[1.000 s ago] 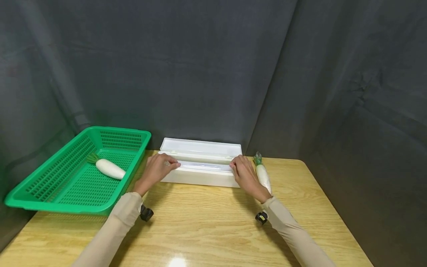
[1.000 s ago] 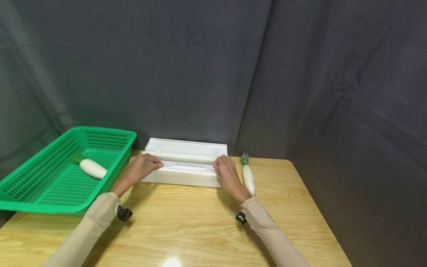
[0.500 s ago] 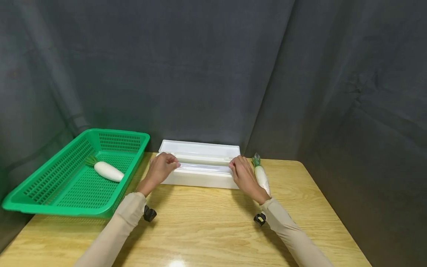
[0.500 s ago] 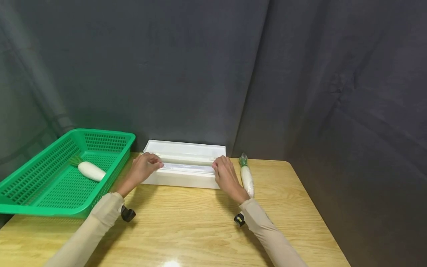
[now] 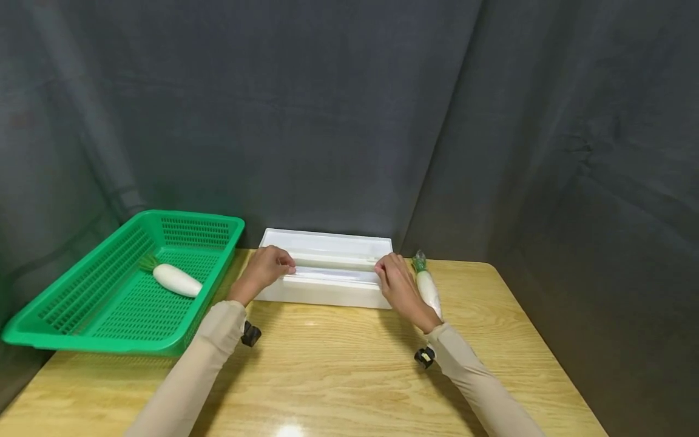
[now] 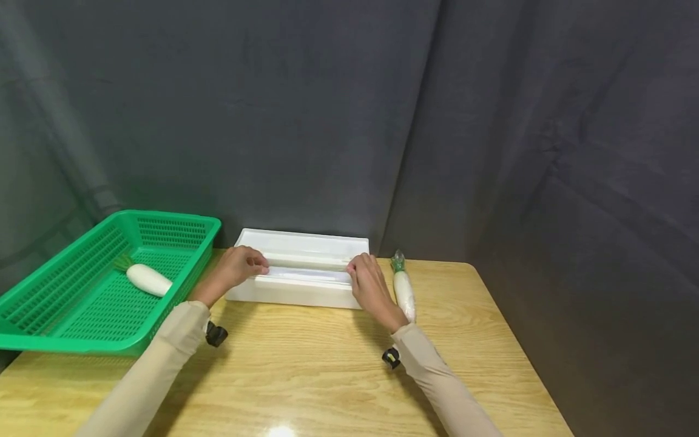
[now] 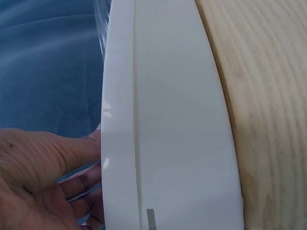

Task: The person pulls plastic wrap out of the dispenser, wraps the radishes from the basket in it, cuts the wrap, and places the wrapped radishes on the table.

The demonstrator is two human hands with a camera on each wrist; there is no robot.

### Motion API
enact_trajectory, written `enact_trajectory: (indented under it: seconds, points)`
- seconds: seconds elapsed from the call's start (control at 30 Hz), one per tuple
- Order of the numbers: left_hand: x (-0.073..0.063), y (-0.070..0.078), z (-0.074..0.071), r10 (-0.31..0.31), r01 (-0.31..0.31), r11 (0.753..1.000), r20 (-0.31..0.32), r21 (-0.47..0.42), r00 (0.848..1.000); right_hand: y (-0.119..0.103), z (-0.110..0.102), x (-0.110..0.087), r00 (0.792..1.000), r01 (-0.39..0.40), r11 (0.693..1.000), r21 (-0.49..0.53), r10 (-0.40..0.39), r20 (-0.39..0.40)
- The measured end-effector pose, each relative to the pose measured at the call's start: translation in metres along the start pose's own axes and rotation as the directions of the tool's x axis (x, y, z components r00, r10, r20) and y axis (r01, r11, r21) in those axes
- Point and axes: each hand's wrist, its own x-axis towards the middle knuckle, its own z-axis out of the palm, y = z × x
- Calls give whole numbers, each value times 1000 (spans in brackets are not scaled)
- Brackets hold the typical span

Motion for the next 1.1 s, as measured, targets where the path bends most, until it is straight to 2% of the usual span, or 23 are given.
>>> enact_trajectory:
  seconds: [0.17, 0.27, 0.37, 0.47, 0.57, 0.67, 0.77, 0.83, 1.0, 1.1]
  points:
    - [4, -4, 2, 2, -1, 998, -25, 63, 1000, 0, 1, 0, 1000, 10, 1000, 6, -10, 8]
    - [4, -6, 4, 10, -8, 998, -39, 69, 999, 0, 1, 1, 1000, 13, 1000, 9, -13, 2]
    - [5, -8, 7, 68, -64, 994, -50, 84, 996, -1, -1, 2, 1000, -3, 1000, 14, 3, 5]
    - [3, -10, 10, 136, -128, 984, -54, 120, 989, -2, -2, 1, 999, -24, 1000, 3, 24, 40]
    - [0, -11, 14, 202, -188, 967, -66, 175, 977, -2, -3, 0, 996, -26, 1000, -2, 26, 86]
    - [-4, -13, 17, 278, -248, 938, -96, 243, 956, 0, -3, -2, 993, -8, 1000, 5, 8, 121]
    - [-6, -14, 19, 329, -281, 914, -131, 293, 935, 2, -4, -3, 991, 22, 1000, 19, -24, 130]
    - [-7, -14, 20, 337, -283, 910, -144, 301, 930, 4, -5, -2, 989, 52, 998, 28, -55, 136]
    - [-10, -15, 20, 320, -275, 925, -145, 264, 936, 8, -9, -2, 976, 121, 991, 56, -129, 178]
    - [-11, -17, 21, 330, -292, 927, -140, 237, 934, 10, -12, -3, 967, 137, 987, 79, -150, 205]
